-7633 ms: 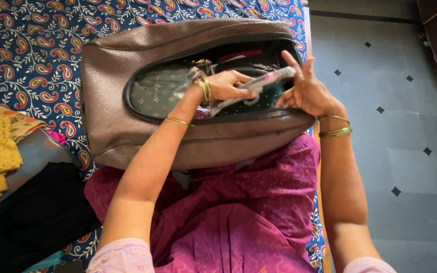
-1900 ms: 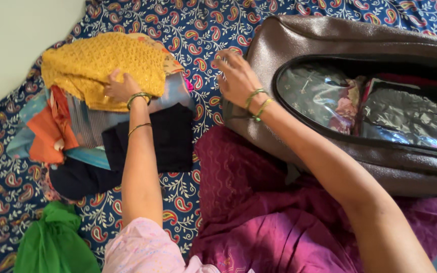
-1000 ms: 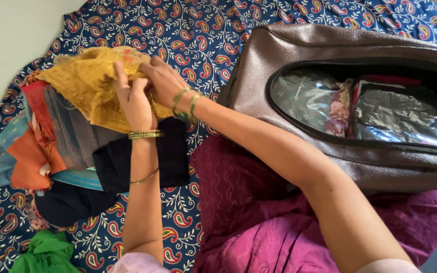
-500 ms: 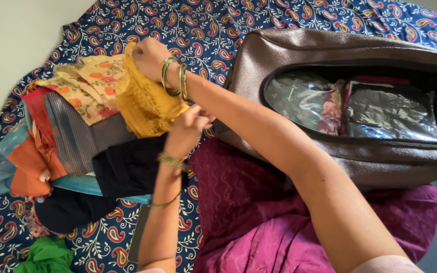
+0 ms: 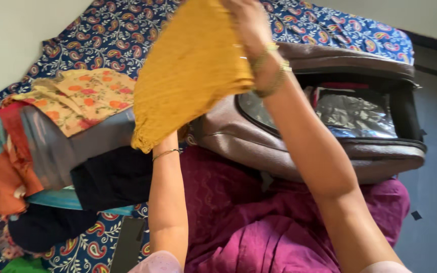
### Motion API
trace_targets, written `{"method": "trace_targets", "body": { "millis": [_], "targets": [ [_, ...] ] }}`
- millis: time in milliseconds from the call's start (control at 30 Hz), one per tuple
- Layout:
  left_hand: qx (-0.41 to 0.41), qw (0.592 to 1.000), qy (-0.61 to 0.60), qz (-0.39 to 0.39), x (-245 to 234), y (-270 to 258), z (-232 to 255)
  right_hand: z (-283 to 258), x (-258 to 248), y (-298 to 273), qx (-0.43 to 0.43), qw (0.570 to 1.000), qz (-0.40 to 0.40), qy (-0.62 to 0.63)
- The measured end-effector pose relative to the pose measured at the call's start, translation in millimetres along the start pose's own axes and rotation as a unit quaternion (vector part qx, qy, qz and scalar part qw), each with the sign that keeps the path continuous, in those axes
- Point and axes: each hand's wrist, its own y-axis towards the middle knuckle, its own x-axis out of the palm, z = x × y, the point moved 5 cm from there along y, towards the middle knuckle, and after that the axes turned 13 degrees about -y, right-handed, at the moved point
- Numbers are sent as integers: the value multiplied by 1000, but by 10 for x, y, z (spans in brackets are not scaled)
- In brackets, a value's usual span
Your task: The person packs folded garments into a duffel bag lying on a bed. They place folded clothing pieces one at a time into the bag's main compartment, arranging and pressing them flat, and add a boxed item and a plastic-wrapped garment before continuing with more folded clothes.
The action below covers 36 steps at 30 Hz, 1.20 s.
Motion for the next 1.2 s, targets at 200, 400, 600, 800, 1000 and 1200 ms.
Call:
{"method": "trace_targets", "body": {
  "millis": [200, 400, 600, 800, 1000, 1200],
  "targets": [
    [-69, 997, 3, 19, 336, -219, -478, 274, -1539, -863, 158, 954, -49, 252],
    [-141, 990, -9, 10, 577, -222, -1224, 716, -2868, -1651, 173, 910, 68, 371],
    [-214, 977, -18, 6, 813, -287, -2079, 1275, -3975, -2315, 198, 906, 130, 351],
    [-298, 953, 41, -28, 1138, -244, -2520, 1844, -4395, -2668, 263, 908, 231, 231],
    [-318, 939, 116, -53, 1191, -351, -2456, 2097, -4054, -2372, 204, 924, 194, 260],
    [-328, 934, 136, -31, 1025, -317, -2434, 2179, -3036, -1780, 134, 972, 152, 119]
  ]
}}
